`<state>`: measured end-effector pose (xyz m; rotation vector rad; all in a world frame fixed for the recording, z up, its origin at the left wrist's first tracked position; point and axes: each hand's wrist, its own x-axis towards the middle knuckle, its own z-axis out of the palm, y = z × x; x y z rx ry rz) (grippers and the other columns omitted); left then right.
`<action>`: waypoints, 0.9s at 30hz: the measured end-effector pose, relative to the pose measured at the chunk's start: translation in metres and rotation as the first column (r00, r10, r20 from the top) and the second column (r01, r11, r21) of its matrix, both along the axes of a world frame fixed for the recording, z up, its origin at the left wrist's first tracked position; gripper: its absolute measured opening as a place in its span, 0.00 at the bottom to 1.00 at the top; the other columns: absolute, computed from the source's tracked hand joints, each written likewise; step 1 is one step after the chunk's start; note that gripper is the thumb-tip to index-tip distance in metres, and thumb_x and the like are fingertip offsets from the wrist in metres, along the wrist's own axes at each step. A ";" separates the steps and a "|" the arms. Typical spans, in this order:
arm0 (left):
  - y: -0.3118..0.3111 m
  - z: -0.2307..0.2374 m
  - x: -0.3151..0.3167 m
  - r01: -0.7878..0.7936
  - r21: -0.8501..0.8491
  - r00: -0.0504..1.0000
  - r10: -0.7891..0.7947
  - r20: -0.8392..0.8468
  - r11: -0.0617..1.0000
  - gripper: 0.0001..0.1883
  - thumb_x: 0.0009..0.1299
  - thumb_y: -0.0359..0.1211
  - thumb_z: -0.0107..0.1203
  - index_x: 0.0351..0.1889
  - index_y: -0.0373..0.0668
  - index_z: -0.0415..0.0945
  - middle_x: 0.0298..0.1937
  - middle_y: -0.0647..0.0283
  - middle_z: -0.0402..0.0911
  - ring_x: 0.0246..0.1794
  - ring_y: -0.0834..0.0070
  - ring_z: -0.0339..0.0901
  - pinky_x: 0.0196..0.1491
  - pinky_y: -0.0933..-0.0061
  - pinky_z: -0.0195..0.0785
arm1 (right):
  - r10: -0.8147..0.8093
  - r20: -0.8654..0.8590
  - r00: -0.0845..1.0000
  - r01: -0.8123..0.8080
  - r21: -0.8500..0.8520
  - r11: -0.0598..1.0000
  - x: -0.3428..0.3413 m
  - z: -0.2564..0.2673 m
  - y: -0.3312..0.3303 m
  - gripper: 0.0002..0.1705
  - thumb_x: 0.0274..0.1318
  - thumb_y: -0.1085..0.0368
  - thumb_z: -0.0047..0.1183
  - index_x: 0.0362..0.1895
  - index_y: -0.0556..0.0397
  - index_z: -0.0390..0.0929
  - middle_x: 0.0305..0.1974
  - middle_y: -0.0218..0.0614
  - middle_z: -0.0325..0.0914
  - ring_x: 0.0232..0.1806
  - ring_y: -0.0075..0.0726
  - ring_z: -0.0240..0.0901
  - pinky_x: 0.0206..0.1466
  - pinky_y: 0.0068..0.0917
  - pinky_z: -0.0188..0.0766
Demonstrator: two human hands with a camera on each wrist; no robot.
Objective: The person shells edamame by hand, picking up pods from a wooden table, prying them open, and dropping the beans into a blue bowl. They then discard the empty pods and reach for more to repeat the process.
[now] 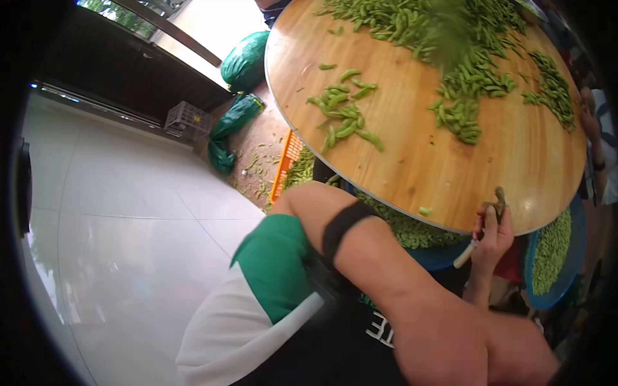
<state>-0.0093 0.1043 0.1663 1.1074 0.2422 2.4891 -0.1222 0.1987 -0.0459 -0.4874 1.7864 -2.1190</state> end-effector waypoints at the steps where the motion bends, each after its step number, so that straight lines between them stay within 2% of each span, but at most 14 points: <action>1: 0.005 0.001 -0.005 0.161 0.162 0.982 -0.141 -0.125 0.974 0.18 0.70 0.22 0.47 0.58 0.34 0.67 0.54 0.53 0.76 0.56 0.64 0.73 0.55 0.71 0.66 | 0.006 -0.022 1.000 -0.006 -0.002 1.000 0.000 0.004 -0.002 0.19 0.66 0.68 0.42 0.60 0.60 0.66 0.31 0.30 0.72 0.19 0.13 0.57 0.18 0.12 0.53; 4: 0.006 0.001 -0.006 0.123 0.172 0.984 -0.097 -0.152 0.977 0.18 0.68 0.20 0.45 0.57 0.32 0.67 0.54 0.53 0.76 0.55 0.67 0.73 0.53 0.70 0.68 | 0.019 -0.039 0.999 -0.018 0.025 1.000 0.000 0.006 -0.001 0.17 0.66 0.69 0.42 0.57 0.60 0.67 0.31 0.30 0.72 0.19 0.13 0.57 0.19 0.12 0.53; 8: 0.008 -0.005 -0.008 0.147 0.187 0.989 -0.140 -0.051 0.971 0.19 0.68 0.19 0.45 0.57 0.32 0.66 0.54 0.53 0.76 0.56 0.68 0.73 0.52 0.70 0.68 | 0.014 -0.014 1.000 -0.013 0.017 1.000 -0.002 -0.001 0.000 0.17 0.66 0.69 0.42 0.58 0.60 0.67 0.31 0.29 0.72 0.20 0.13 0.57 0.19 0.12 0.53; 10: 0.031 -0.014 -0.010 -0.042 0.362 0.990 0.089 -0.113 0.931 0.19 0.67 0.19 0.46 0.58 0.33 0.66 0.54 0.53 0.76 0.55 0.68 0.73 0.52 0.70 0.69 | 0.016 -0.005 1.000 -0.016 -0.017 1.000 0.000 0.000 -0.001 0.21 0.66 0.69 0.41 0.62 0.59 0.64 0.32 0.29 0.71 0.20 0.13 0.56 0.20 0.11 0.52; 11: 0.039 -0.018 -0.013 -0.037 0.374 0.990 0.084 -0.110 0.927 0.19 0.67 0.19 0.46 0.58 0.33 0.66 0.54 0.53 0.76 0.55 0.68 0.73 0.52 0.70 0.69 | 0.010 -0.003 1.000 -0.010 -0.004 1.000 0.001 0.001 -0.001 0.21 0.66 0.69 0.41 0.62 0.59 0.64 0.32 0.29 0.71 0.20 0.13 0.56 0.20 0.11 0.52; 13: 0.047 -0.022 -0.017 0.139 0.444 0.990 -0.134 -0.041 0.885 0.21 0.67 0.19 0.47 0.60 0.34 0.65 0.55 0.53 0.76 0.55 0.67 0.74 0.52 0.69 0.69 | 0.020 -0.043 0.999 -0.019 0.034 0.999 0.001 0.003 -0.001 0.23 0.66 0.70 0.41 0.64 0.59 0.62 0.32 0.29 0.71 0.20 0.13 0.56 0.20 0.11 0.52; 14: 0.050 -0.025 -0.013 0.138 0.451 0.990 -0.134 -0.041 0.882 0.21 0.67 0.19 0.47 0.60 0.34 0.65 0.55 0.53 0.76 0.55 0.67 0.74 0.52 0.69 0.69 | 0.021 -0.042 0.999 -0.019 0.042 0.999 0.002 0.003 -0.003 0.23 0.66 0.70 0.41 0.64 0.59 0.62 0.32 0.29 0.71 0.20 0.13 0.56 0.20 0.11 0.52; 16: 0.049 -0.031 -0.005 0.323 0.529 0.882 -0.452 0.132 0.785 0.22 0.67 0.19 0.48 0.61 0.35 0.65 0.54 0.54 0.76 0.54 0.67 0.75 0.51 0.69 0.70 | -0.001 -0.054 0.999 0.003 0.040 0.999 0.002 0.004 -0.002 0.22 0.66 0.70 0.41 0.64 0.59 0.63 0.33 0.29 0.72 0.21 0.13 0.56 0.20 0.11 0.52; 17: 0.049 -0.031 -0.007 0.333 0.532 0.879 -0.461 0.124 0.779 0.22 0.67 0.19 0.48 0.61 0.35 0.65 0.54 0.54 0.76 0.54 0.67 0.75 0.51 0.69 0.70 | -0.009 -0.060 0.998 0.012 0.046 0.999 -0.001 0.002 -0.001 0.22 0.66 0.70 0.41 0.64 0.59 0.63 0.33 0.29 0.72 0.21 0.13 0.56 0.20 0.11 0.52; 20: 0.040 -0.033 -0.015 0.129 0.378 0.986 -0.160 0.053 0.917 0.23 0.68 0.20 0.47 0.62 0.35 0.63 0.57 0.52 0.74 0.56 0.65 0.74 0.51 0.66 0.70 | 0.017 -0.013 1.000 -0.017 0.009 1.000 0.000 -0.002 0.001 0.22 0.66 0.69 0.41 0.63 0.59 0.63 0.33 0.29 0.72 0.21 0.13 0.56 0.20 0.11 0.53; 22: 0.032 -0.033 -0.019 -0.039 0.272 0.999 0.046 -0.022 0.962 0.23 0.69 0.21 0.47 0.63 0.35 0.62 0.59 0.51 0.72 0.57 0.64 0.73 0.51 0.64 0.70 | 0.021 -0.056 0.998 -0.017 0.077 0.997 0.000 0.003 0.001 0.22 0.66 0.69 0.41 0.63 0.60 0.63 0.33 0.29 0.72 0.21 0.13 0.56 0.21 0.11 0.53; 23: 0.027 -0.033 -0.017 -0.037 0.269 0.999 0.043 -0.017 0.963 0.23 0.69 0.21 0.47 0.63 0.35 0.62 0.59 0.51 0.72 0.57 0.64 0.73 0.51 0.64 0.70 | 0.018 -0.051 0.999 -0.014 0.074 0.997 0.001 0.003 -0.001 0.22 0.66 0.69 0.41 0.63 0.60 0.63 0.33 0.29 0.72 0.21 0.13 0.56 0.21 0.11 0.53; 25: 0.017 -0.031 -0.010 0.144 0.321 0.989 -0.149 -0.007 0.936 0.23 0.70 0.23 0.46 0.64 0.36 0.60 0.61 0.50 0.69 0.58 0.62 0.72 0.51 0.61 0.70 | 0.014 -0.051 0.999 -0.011 0.070 0.998 0.002 0.005 -0.002 0.18 0.67 0.67 0.42 0.58 0.60 0.67 0.31 0.29 0.72 0.20 0.13 0.56 0.20 0.12 0.52; 27: 0.018 -0.033 -0.009 0.163 0.274 0.986 -0.162 -0.026 0.948 0.25 0.70 0.25 0.48 0.65 0.37 0.59 0.63 0.49 0.68 0.58 0.62 0.71 0.53 0.61 0.70 | 0.015 -0.068 0.998 -0.010 0.075 0.997 0.002 0.006 -0.001 0.20 0.66 0.68 0.42 0.61 0.59 0.65 0.31 0.28 0.72 0.20 0.13 0.56 0.20 0.11 0.52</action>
